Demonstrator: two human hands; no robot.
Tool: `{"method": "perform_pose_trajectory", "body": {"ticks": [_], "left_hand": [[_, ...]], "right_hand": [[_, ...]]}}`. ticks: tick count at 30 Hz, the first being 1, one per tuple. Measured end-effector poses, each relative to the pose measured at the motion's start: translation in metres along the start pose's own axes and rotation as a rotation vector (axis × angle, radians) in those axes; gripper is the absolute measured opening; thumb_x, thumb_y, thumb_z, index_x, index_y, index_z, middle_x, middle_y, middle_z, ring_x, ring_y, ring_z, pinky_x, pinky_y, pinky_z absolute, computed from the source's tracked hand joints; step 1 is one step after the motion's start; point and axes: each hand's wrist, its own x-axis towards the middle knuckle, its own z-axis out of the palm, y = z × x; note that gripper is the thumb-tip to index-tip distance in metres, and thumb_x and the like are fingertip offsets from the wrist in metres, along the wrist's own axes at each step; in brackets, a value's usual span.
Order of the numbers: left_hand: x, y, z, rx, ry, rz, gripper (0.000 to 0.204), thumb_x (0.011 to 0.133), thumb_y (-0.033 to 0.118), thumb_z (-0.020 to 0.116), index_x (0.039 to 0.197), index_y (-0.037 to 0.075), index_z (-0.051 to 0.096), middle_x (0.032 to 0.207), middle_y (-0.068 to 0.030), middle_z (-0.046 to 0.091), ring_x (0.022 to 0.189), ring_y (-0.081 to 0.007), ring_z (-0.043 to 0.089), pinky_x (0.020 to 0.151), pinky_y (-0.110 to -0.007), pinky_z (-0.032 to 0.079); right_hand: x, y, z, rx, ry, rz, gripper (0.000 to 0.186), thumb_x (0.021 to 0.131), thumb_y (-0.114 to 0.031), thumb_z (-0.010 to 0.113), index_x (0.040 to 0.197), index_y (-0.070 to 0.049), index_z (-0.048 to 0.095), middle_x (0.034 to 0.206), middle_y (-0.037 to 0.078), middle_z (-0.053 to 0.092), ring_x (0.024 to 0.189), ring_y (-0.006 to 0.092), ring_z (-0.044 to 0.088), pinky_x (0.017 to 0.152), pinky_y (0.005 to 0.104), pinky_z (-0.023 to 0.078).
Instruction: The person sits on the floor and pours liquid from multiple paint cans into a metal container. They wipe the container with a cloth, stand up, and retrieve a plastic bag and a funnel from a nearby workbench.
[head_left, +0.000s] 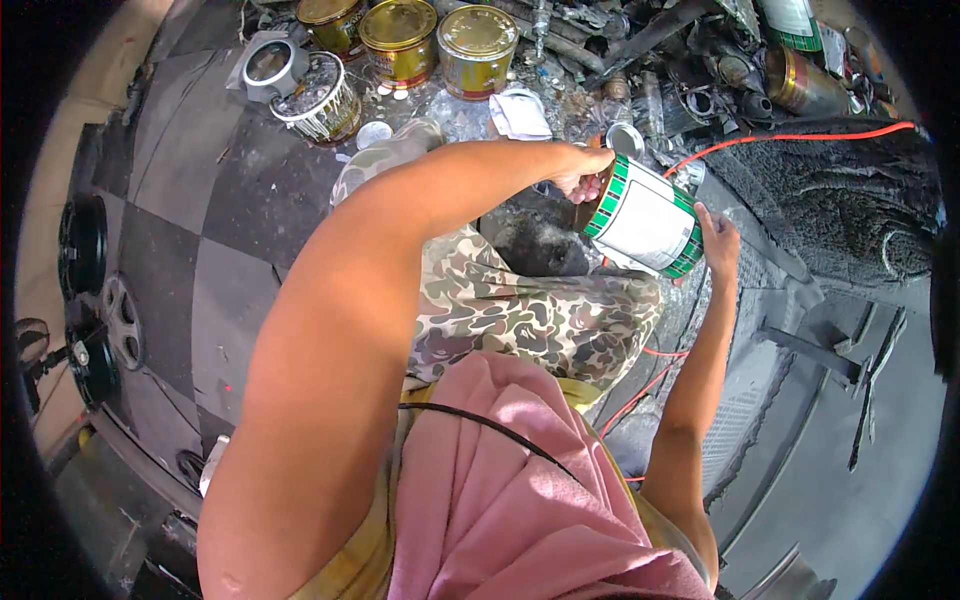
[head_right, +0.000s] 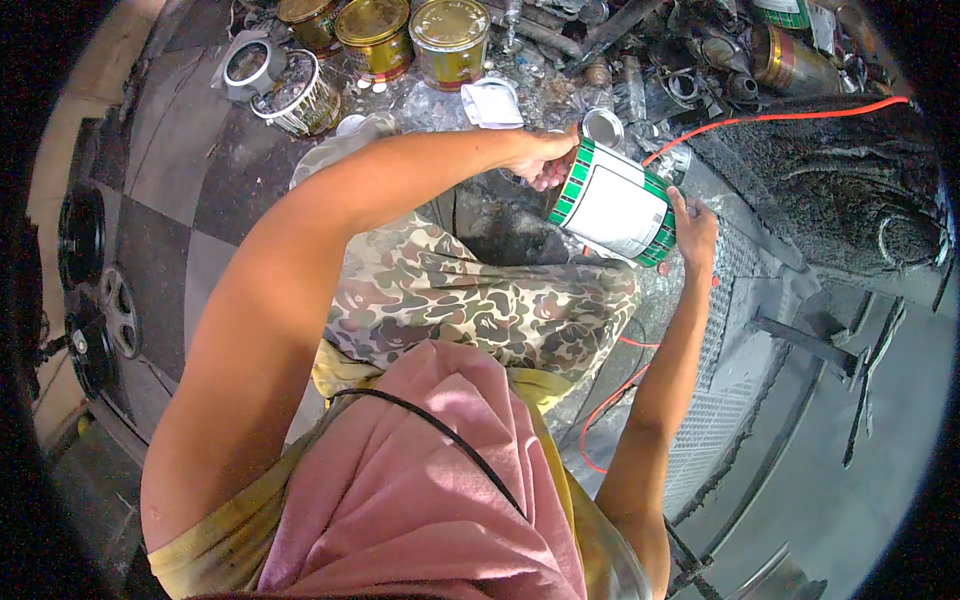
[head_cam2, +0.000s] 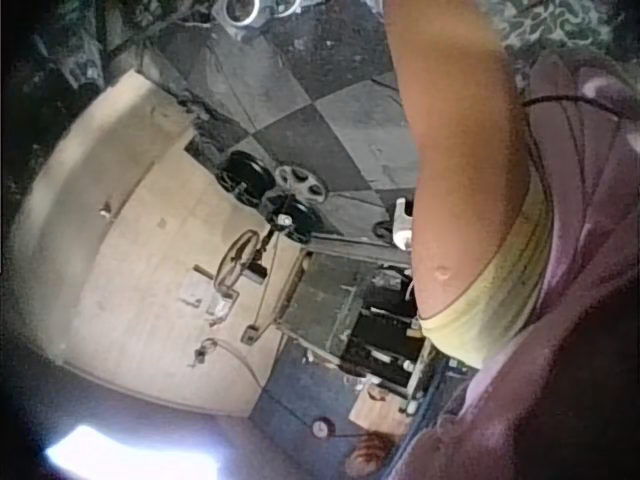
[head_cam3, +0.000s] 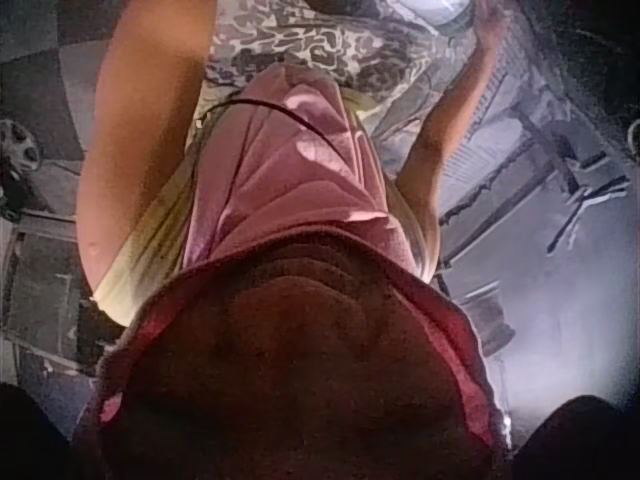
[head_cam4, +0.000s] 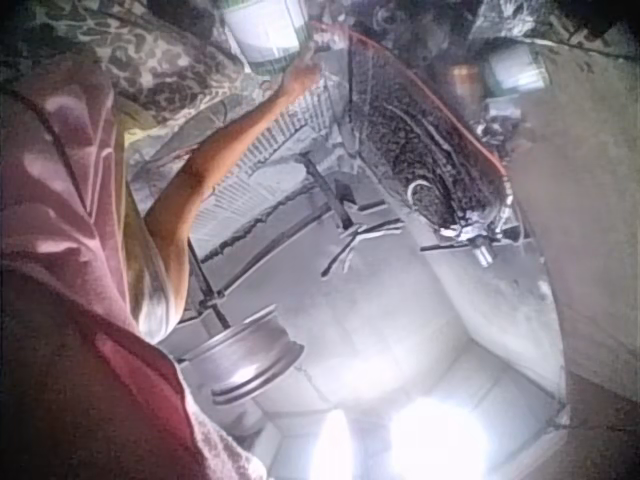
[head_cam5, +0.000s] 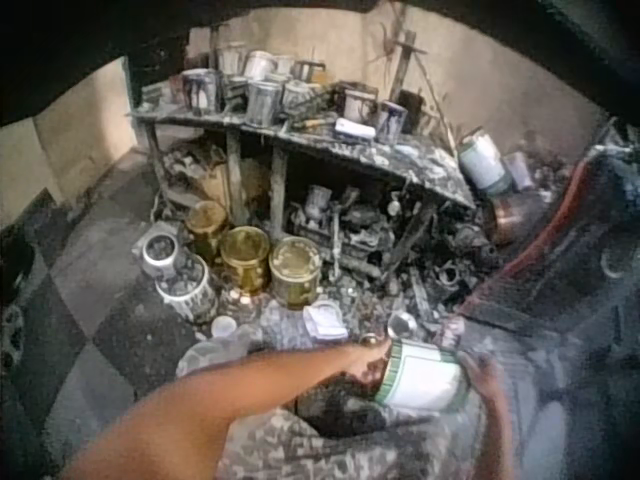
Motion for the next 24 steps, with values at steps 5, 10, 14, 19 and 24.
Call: {"method": "perform_pose_trajectory", "body": {"ticks": [5, 10, 14, 19, 24], "left_hand": [[0.005, 0.000, -0.007, -0.037, -0.061, 0.025, 0.067, 0.099, 0.068, 0.020, 0.073, 0.012, 0.047, 0.063, -0.0007, 0.044, 0.053, -0.0146, 0.045, 0.046, -0.028, 0.032], [0.001, 0.002, -0.006, -0.043, -0.070, 0.032, 0.057, 0.101, 0.060, 0.026, 0.078, 0.013, 0.048, 0.064, -0.0008, 0.044, 0.054, -0.0142, 0.044, 0.048, -0.028, 0.032], [-0.008, 0.008, 0.000, -0.052, -0.034, 0.058, 0.051, 0.101, 0.057, 0.029, 0.083, 0.014, 0.049, 0.065, -0.0007, 0.044, 0.057, -0.0134, 0.043, 0.050, -0.028, 0.033], [-0.006, 0.009, -0.003, -0.064, -0.057, 0.081, 0.047, 0.100, 0.054, 0.031, 0.084, 0.014, 0.051, 0.066, -0.0001, 0.044, 0.057, -0.0128, 0.042, 0.050, -0.028, 0.034], [-0.004, 0.011, -0.003, -0.096, -0.090, 0.074, 0.042, 0.098, 0.047, 0.036, 0.080, 0.012, 0.052, 0.065, -0.0009, 0.046, 0.054, -0.0120, 0.041, 0.049, -0.029, 0.032]], "right_hand": [[0.000, -0.012, -0.009, 0.020, 0.025, -0.042, 0.058, 0.086, -0.052, 0.073, 0.067, 0.001, 0.060, 0.058, 0.003, 0.051, 0.058, 0.0134, 0.044, 0.056, 0.0356, 0.040], [-0.003, -0.023, -0.020, -0.017, 0.017, -0.047, 0.057, 0.086, -0.051, 0.073, 0.068, 0.001, 0.060, 0.059, 0.003, 0.051, 0.058, 0.0132, 0.044, 0.055, 0.0352, 0.040], [-0.006, -0.025, -0.027, 0.016, 0.024, -0.025, 0.052, 0.089, -0.047, 0.073, 0.071, 0.001, 0.062, 0.062, 0.000, 0.050, 0.060, 0.0109, 0.042, 0.055, 0.0320, 0.037], [-0.003, -0.033, -0.036, -0.063, 0.039, -0.014, 0.045, 0.091, -0.041, 0.072, 0.074, 0.001, 0.064, 0.064, -0.003, 0.048, 0.062, 0.0082, 0.040, 0.056, 0.0281, 0.034], [-0.003, -0.037, -0.041, 0.028, 0.050, -0.054, 0.054, 0.087, -0.051, 0.072, 0.074, 0.000, 0.062, 0.062, 0.003, 0.053, 0.060, 0.0137, 0.046, 0.058, 0.0334, 0.042]]}}
